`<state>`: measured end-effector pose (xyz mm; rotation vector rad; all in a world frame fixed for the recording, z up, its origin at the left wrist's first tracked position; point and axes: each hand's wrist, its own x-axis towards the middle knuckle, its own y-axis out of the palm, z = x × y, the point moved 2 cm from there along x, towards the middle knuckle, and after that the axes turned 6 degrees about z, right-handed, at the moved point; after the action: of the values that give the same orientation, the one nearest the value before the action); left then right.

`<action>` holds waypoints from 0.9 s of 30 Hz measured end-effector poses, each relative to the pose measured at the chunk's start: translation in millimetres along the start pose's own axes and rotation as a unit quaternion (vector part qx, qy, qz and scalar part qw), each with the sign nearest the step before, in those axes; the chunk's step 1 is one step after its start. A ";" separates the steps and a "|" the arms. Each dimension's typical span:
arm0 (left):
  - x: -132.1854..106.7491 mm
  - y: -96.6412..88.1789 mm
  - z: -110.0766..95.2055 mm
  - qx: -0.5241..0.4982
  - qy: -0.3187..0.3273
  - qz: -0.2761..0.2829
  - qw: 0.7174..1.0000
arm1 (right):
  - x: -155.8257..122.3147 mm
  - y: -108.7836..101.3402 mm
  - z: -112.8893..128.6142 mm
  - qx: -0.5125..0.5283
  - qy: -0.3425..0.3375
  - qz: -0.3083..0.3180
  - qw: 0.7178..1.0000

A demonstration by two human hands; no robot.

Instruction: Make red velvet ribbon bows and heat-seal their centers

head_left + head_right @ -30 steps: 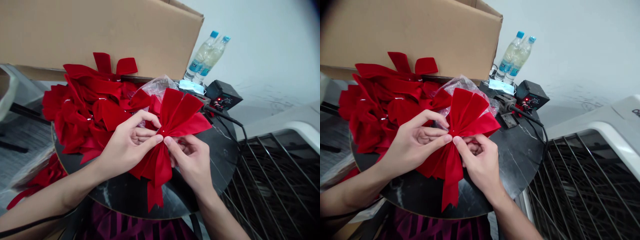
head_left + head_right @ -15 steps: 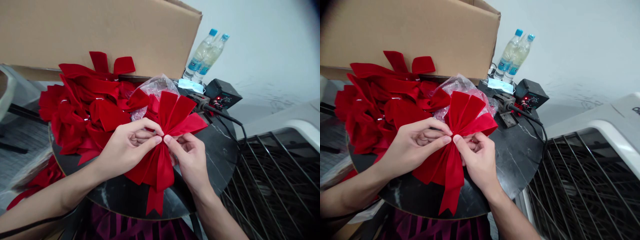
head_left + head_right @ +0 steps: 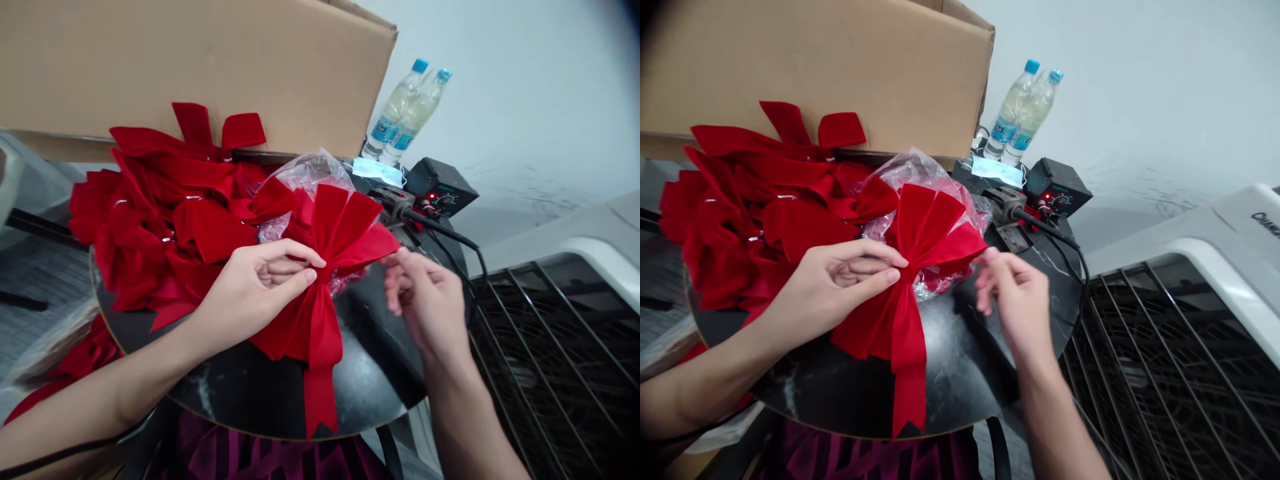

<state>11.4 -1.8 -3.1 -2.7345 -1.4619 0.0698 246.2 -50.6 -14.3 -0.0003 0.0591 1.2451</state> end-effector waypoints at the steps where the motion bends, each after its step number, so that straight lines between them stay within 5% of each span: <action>1: 0.2 -0.2 0.4 -0.004 -0.003 -0.001 1.000 | 11.8 -15.9 -2.9 0.039 0.015 -0.037 0.998; 6: -0.8 0.0 0.1 -0.005 0.014 -0.005 1.000 | 76.0 -66.2 -16.9 0.078 0.003 -0.091 0.993; 13: 1.6 -0.4 0.9 -0.021 0.013 -0.011 1.000 | 117.7 -72.3 -35.7 0.037 -0.102 -0.140 0.984; 20: 2.6 -1.6 2.4 -0.018 -0.002 -0.015 1.000 | 109.0 -81.2 -31.8 -0.072 -0.204 -0.189 0.958; 27: 5.2 -0.8 5.2 -0.016 -0.010 -0.025 1.000 | 54.6 -92.9 -4.7 -0.107 -0.275 -0.269 0.917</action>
<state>13.3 3.0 -8.4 -2.7289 -1.5480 0.0730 351.4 -28.8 -24.4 0.1363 -0.5362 0.6583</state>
